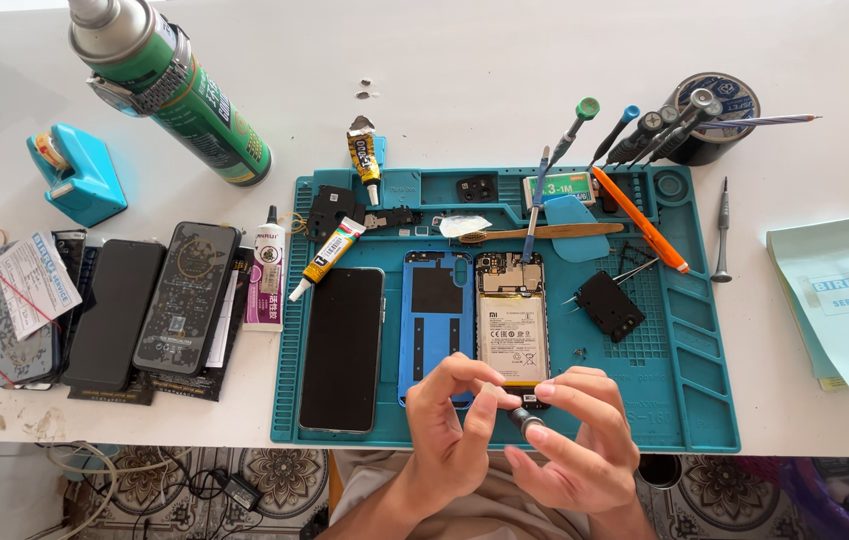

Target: The person repairs a disassembled smartphone at a workbench. They use a precision screwdriver to unscrew small screws from the phone's midframe, adjust the phone in their hands, and continue driving screws along the edge of the open device.

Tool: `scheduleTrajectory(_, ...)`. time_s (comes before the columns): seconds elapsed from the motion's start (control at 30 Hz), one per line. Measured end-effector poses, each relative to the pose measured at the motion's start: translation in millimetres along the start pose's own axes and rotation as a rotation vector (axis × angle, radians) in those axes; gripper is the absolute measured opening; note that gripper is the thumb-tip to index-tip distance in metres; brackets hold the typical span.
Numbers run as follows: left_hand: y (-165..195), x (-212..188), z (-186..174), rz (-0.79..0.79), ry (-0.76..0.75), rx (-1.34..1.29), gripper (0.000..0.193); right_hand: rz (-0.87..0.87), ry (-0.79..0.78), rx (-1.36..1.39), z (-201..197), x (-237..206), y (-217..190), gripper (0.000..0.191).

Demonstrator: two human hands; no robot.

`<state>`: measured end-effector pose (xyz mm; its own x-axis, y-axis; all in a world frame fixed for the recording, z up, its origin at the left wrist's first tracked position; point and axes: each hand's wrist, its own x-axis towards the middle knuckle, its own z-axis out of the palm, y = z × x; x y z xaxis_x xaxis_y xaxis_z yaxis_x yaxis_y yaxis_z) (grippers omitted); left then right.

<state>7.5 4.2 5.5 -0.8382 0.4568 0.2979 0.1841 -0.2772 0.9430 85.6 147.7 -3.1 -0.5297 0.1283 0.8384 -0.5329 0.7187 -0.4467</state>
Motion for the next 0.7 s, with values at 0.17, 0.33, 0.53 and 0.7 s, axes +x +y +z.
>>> scheduleTrajectory(0.17, 0, 0, 0, 0.111, -0.048, 0.028, 0.011, -0.027, -0.003, 0.046, -4, -5, 3, 0.038)
scheduleTrajectory(0.33, -4, 0, 0, 0.047, -0.034, 0.023, 0.008, -0.036, 0.023, 0.043, -7, -12, 4, 0.033)
scheduleTrajectory(0.53, 2, 2, 1, 0.088, -0.054, 0.067, 0.012, -0.028, 0.041, 0.030, -7, -16, 5, 0.032)
scheduleTrajectory(0.7, 3, 6, 0, 0.139, -0.042, 0.155, 0.010, -0.035, 0.048, 0.046, -7, -15, 5, 0.033)
